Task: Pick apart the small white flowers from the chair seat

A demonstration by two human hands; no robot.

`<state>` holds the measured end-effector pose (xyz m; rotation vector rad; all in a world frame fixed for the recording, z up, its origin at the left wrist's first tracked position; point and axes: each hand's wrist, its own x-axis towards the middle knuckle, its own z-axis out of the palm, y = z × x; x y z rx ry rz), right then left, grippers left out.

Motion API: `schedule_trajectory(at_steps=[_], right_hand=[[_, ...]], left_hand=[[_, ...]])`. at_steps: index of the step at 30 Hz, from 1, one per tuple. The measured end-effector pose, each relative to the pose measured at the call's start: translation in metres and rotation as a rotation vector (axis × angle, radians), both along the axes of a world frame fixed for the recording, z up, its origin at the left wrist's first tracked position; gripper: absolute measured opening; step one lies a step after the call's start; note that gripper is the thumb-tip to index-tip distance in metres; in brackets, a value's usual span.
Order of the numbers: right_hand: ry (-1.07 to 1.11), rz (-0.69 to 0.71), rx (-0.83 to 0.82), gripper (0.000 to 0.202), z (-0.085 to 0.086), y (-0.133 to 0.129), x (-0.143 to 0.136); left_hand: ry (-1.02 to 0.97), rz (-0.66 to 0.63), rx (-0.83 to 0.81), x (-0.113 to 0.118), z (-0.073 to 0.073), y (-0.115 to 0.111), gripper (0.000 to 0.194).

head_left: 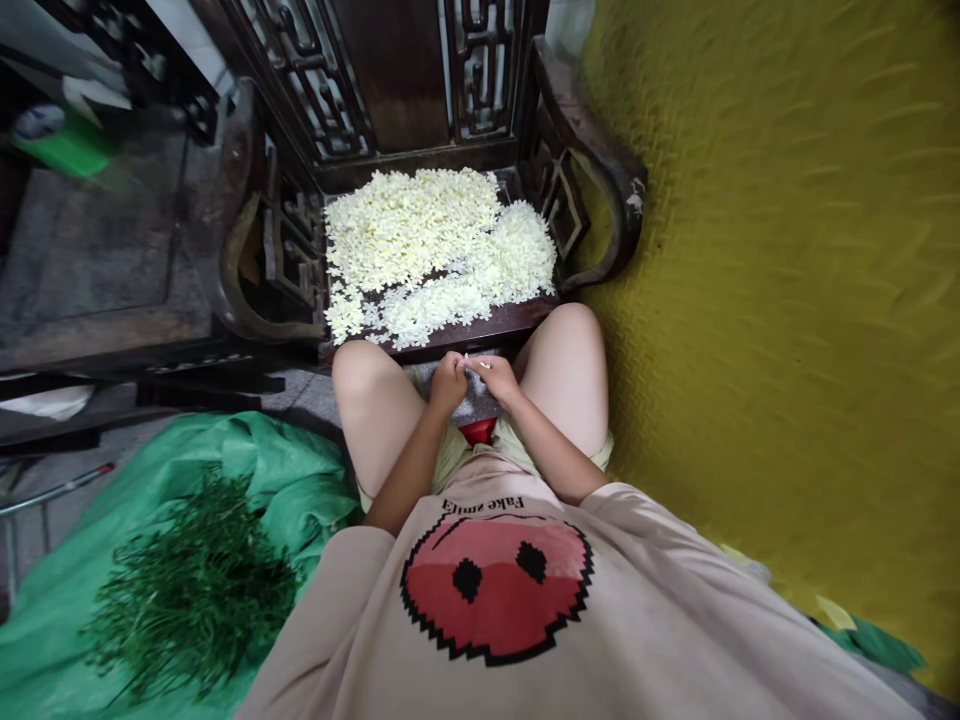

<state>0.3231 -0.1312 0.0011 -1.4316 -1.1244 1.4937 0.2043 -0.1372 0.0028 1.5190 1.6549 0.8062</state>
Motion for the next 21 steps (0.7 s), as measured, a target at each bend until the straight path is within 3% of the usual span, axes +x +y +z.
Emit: schedule_trajectory(at_steps=[6,9,12,14,17,21], right_hand=[[-0.047,-0.002,0.071,0.026,-0.005,0.002,-0.001],[-0.008,-0.010,-0.006,0.026,-0.005,0.002,-0.004],[0.069,-0.086,-0.113,0.029,-0.007,0.003,-0.003],[0.122,-0.186,-0.185,0.031,-0.010,0.005,0.000],[0.191,-0.310,-0.211,0.034,-0.014,0.008,0.006],[0.193,-0.332,-0.249,0.036,-0.017,0.007,0.006]], left_hand=[[-0.194,0.101,-0.100,0.000,-0.002,0.002,0.015],[-0.341,0.234,-0.151,0.001,-0.003,0.005,0.016],[-0.604,0.463,-0.207,-0.007,-0.002,0.011,0.014],[-0.730,0.645,-0.213,-0.017,-0.002,0.021,0.012],[-0.774,0.788,-0.204,-0.034,-0.003,0.045,0.011],[-0.811,0.845,-0.131,-0.048,-0.008,0.083,0.007]])
